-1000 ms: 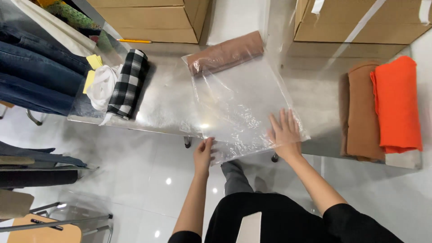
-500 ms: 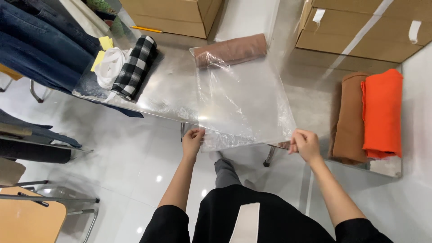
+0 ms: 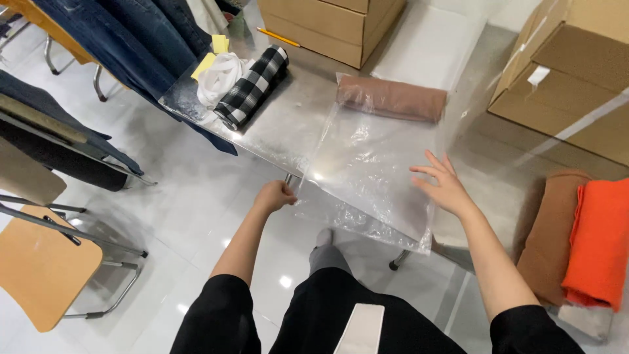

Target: The person wraps a folded brown garment in bubble wrap on a metal table. They place the wrapped item into a cardboard box, close the box, and then tie it securely with a white ribbon.

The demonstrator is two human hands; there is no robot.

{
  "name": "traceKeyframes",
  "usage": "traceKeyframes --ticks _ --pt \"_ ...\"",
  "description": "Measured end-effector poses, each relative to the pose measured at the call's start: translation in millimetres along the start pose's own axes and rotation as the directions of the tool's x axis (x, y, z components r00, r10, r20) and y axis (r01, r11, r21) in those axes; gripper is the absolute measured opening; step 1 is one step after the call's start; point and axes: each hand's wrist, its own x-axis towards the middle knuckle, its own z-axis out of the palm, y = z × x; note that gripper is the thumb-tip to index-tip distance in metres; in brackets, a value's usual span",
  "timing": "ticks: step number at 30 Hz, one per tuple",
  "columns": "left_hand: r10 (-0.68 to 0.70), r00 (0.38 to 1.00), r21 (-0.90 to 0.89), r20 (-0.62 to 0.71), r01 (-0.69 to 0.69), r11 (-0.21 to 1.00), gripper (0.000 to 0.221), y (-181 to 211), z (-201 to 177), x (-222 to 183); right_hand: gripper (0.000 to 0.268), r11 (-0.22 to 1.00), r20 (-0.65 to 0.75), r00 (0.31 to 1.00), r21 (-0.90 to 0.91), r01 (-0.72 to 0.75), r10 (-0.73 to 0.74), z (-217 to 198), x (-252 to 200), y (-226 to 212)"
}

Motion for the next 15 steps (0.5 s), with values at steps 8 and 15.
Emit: traceKeyframes --ticks 8,15 --pt "0.219 0.96 0.148 -0.175 -0.194 0.97 0.025 80.8 -21.1 94.3 0.063 0.995 0.012 1.0 -0.1 -0.014 0.015 10.2 81.0 -3.2" --pt "0.649 0.724 0.279 -0.233 -0.589 0.758 0.031 178.2 49.2 172.1 0.076 0.973 -0.028 0.997 -0.217 -0.079 0.075 43.7 165.0 -18.2"
